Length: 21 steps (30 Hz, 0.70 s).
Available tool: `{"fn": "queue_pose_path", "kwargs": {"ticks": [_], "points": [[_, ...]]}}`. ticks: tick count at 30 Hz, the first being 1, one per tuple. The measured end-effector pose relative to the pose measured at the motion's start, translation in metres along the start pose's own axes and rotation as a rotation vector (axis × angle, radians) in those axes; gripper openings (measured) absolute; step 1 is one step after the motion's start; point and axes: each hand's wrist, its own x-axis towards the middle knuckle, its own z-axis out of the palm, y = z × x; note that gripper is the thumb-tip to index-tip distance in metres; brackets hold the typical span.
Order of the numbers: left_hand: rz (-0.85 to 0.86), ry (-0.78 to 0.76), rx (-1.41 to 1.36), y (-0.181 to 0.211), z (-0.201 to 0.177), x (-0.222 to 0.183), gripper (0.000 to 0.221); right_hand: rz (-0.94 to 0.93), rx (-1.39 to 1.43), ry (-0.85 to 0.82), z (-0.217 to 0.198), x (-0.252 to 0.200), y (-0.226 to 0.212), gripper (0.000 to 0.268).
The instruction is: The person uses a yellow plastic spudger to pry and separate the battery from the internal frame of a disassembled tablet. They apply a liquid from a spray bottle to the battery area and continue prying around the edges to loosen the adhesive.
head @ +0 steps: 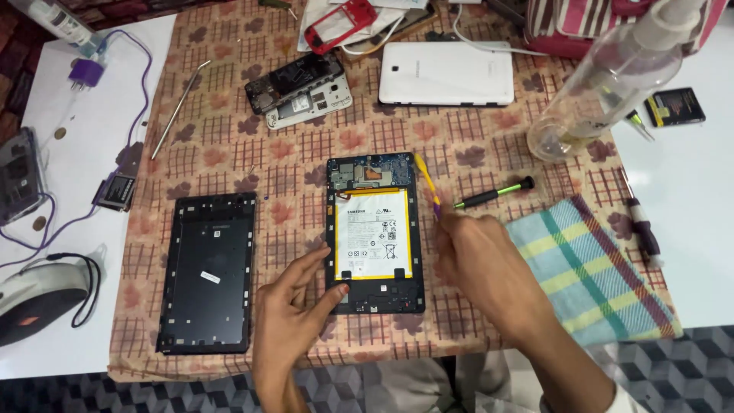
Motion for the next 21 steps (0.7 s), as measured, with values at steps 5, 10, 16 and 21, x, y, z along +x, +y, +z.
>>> {"fn": "queue_pose_path", "kwargs": {"ticks": [5,10,16,21], "points": [[-0.074,0.004,0.044,0.005,0.000,0.000,0.058,-0.001,-0.162,-0.097,0.011,-0.031,-0.001,0.028],[-0.103,0.014,0.045,0.001,0.000,0.001,0.057,-0.072,-0.068,-0.053,0.022,-0.027,0.024,0.027],[-0.034,0.013,0.027,0.002,0.001,0.000,0.056,-0.066,-0.001,0.020,0.032,-0.048,0.023,0.041],[-0.067,0.019,0.001,-0.002,0.001,0.000,0.055,-0.099,-0.037,0.103,0.039,-0.058,0.028,0.054]]}}
